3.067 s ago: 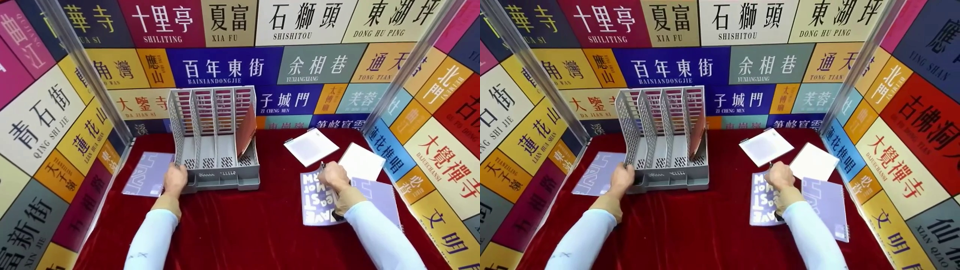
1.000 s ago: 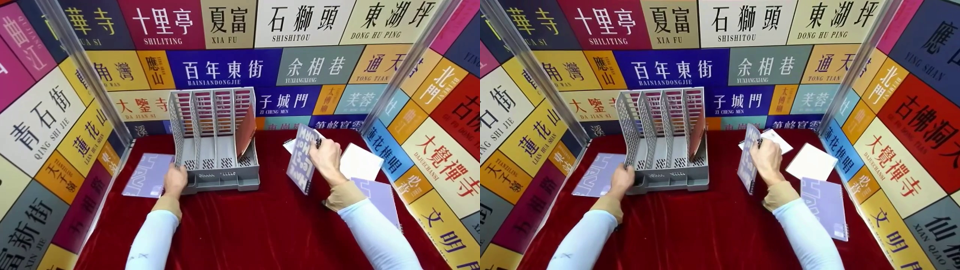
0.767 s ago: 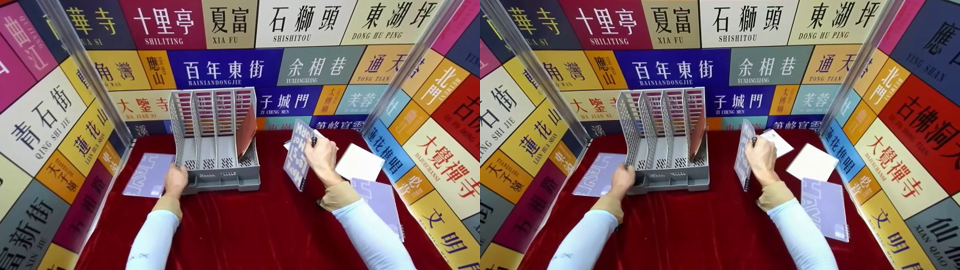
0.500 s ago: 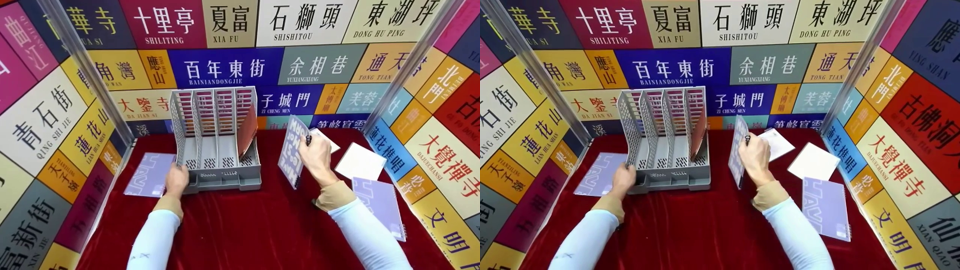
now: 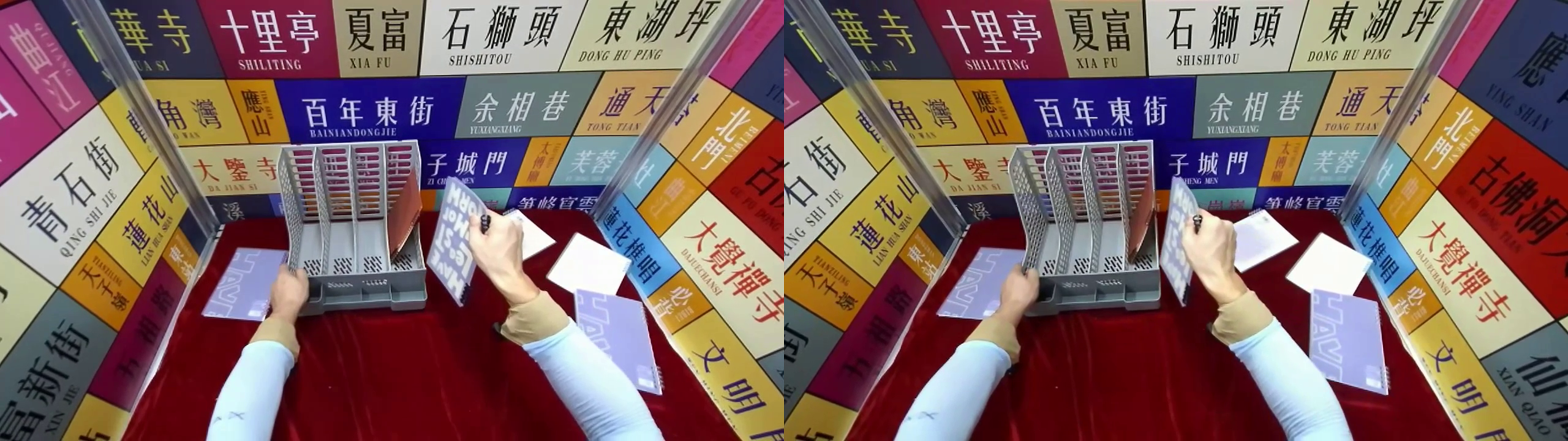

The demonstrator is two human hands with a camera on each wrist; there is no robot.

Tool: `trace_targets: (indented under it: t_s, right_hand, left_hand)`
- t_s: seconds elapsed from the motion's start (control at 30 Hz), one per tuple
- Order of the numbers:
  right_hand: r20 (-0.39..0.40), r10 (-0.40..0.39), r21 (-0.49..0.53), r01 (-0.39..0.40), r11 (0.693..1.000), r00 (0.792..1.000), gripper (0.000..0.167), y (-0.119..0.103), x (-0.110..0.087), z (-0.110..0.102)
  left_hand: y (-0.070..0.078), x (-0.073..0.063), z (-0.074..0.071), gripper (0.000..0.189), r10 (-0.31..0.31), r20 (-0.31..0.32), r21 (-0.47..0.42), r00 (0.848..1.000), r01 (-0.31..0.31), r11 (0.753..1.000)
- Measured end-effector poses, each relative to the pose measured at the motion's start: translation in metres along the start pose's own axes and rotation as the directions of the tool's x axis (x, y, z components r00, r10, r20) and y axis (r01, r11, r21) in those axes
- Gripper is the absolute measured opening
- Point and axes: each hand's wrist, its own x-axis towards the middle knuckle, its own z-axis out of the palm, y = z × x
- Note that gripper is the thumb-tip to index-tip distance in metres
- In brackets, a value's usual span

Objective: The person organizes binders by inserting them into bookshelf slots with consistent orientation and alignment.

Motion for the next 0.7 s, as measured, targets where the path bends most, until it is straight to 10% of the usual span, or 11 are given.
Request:
trace_targets:
  t_s: [0.33, 0.7]
  right_hand:
    - [-0.005, 0.001, 0.047, 0.0, 0.999, 1.0, 0.019, -0.017, 0.006, 0.022]
    - [-0.03, 0.015, 0.001, -0.015, 1.0, 0.999, 0.024, -0.023, 0.014, 0.054]
  left_hand:
    - [0.045, -0.045, -0.034, 0.064, -0.026, 0.041, -0.015, 0.999, 0.027, 1.0]
    - [-0.021, 0.019, 0.016, 0.072, 0.001, 0.003, 0.05, 1.0, -0.002, 0.999]
